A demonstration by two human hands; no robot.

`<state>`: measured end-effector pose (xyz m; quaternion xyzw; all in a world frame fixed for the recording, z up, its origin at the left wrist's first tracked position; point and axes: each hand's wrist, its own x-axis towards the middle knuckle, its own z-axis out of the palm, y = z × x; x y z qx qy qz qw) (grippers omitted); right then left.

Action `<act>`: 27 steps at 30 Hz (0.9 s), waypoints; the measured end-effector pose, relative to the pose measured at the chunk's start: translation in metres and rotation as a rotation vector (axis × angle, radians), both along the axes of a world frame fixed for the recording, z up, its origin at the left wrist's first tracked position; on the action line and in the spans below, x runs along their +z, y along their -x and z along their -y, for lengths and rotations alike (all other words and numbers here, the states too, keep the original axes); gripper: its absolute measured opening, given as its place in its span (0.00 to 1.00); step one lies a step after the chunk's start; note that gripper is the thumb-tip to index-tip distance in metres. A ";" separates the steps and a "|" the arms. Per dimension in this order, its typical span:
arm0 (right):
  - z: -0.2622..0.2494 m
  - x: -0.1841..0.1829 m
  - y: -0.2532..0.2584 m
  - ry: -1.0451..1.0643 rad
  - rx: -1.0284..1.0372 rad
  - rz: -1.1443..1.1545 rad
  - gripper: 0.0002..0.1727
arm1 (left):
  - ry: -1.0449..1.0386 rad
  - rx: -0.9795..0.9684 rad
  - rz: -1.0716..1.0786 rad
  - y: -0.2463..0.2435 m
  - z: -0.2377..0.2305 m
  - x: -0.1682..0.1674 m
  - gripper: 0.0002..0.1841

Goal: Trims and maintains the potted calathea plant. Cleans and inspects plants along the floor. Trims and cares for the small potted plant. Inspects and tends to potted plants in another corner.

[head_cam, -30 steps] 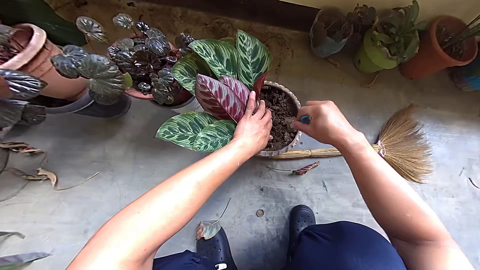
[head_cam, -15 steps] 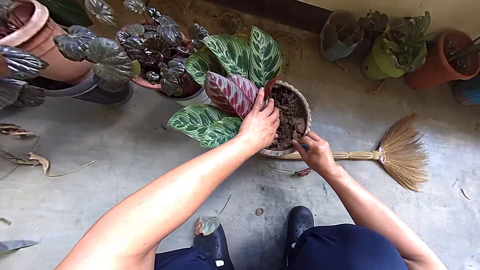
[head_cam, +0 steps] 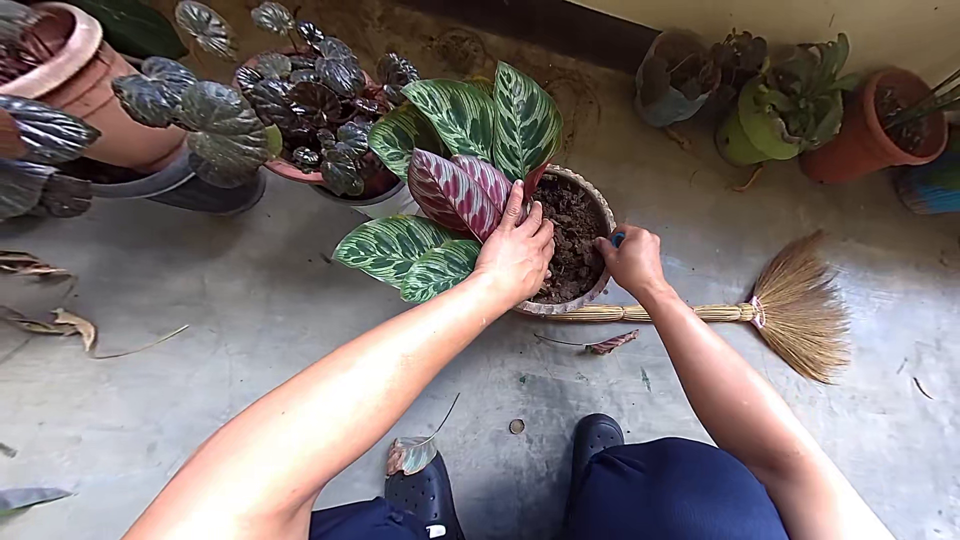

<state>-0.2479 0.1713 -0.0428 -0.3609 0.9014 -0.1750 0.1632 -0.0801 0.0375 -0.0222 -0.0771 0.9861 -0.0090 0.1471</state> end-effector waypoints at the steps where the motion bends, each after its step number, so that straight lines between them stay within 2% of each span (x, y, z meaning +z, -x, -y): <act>1: 0.000 0.002 0.000 0.004 -0.028 0.015 0.15 | 0.002 -0.002 -0.008 0.000 0.000 -0.001 0.29; 4: -0.001 0.001 0.001 0.021 -0.041 0.029 0.15 | 0.011 -0.009 -0.020 -0.001 0.002 -0.003 0.28; 7: -0.011 -0.009 -0.006 0.138 0.073 -0.097 0.16 | -0.002 -0.005 -0.006 -0.001 0.001 -0.001 0.29; 11: -0.012 0.017 -0.011 0.285 0.231 -0.291 0.17 | -0.031 0.006 -0.029 0.000 0.005 0.000 0.27; 17: 0.027 -0.008 0.018 0.111 0.195 -0.247 0.18 | -0.013 0.008 -0.016 0.000 0.003 -0.003 0.28; 20: 0.015 0.002 0.012 0.189 0.271 -0.255 0.17 | -0.006 0.011 -0.030 -0.002 0.003 -0.003 0.28; 23: 0.009 0.003 0.009 0.296 0.252 -0.339 0.18 | -0.020 0.013 -0.039 -0.005 0.002 -0.004 0.28; 27: 0.032 -0.025 0.028 0.256 0.167 -0.346 0.20 | -0.012 0.017 -0.020 -0.001 0.000 -0.002 0.28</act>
